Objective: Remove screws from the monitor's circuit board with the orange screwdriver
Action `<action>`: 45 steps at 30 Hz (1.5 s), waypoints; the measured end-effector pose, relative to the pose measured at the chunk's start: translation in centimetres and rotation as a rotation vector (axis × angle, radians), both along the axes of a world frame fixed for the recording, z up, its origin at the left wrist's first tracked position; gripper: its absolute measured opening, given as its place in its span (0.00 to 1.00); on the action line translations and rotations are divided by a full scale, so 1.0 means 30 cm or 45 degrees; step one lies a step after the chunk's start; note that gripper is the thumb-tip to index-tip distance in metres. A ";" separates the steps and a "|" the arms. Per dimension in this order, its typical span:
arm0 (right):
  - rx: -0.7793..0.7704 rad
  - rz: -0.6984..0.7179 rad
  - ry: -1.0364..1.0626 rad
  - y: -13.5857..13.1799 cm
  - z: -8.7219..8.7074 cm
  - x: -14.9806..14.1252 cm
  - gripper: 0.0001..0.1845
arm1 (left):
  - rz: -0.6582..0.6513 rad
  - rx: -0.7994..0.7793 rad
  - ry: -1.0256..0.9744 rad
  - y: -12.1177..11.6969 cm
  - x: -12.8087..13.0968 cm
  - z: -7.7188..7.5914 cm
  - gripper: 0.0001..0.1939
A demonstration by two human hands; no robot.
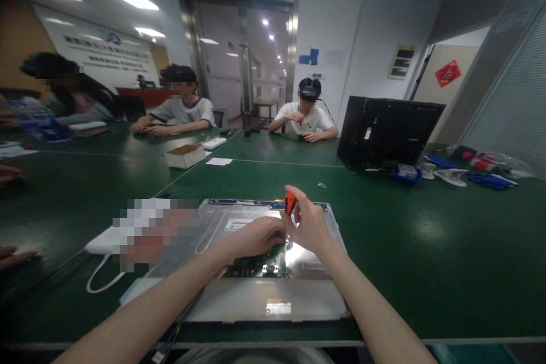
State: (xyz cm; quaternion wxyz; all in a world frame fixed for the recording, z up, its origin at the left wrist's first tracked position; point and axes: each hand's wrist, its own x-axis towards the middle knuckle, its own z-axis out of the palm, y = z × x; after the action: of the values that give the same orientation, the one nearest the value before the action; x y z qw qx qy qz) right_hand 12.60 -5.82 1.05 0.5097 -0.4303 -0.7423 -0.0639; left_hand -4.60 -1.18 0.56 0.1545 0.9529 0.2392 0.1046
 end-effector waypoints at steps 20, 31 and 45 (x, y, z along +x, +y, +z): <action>-0.050 0.003 -0.082 -0.009 0.006 0.006 0.28 | -0.014 0.028 0.008 0.012 0.002 -0.016 0.11; -0.050 0.036 -0.079 -0.012 0.008 0.008 0.27 | -0.017 0.035 0.016 0.006 0.002 -0.010 0.09; -0.010 -0.020 -0.052 -0.003 0.003 0.003 0.24 | 0.010 0.033 0.037 -0.001 0.000 -0.001 0.09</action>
State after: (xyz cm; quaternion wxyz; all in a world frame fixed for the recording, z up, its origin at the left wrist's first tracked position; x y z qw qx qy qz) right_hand 12.69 -5.91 1.15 0.4923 -0.4366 -0.7494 -0.0736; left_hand -4.60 -1.20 0.54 0.1382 0.9553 0.2438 0.0945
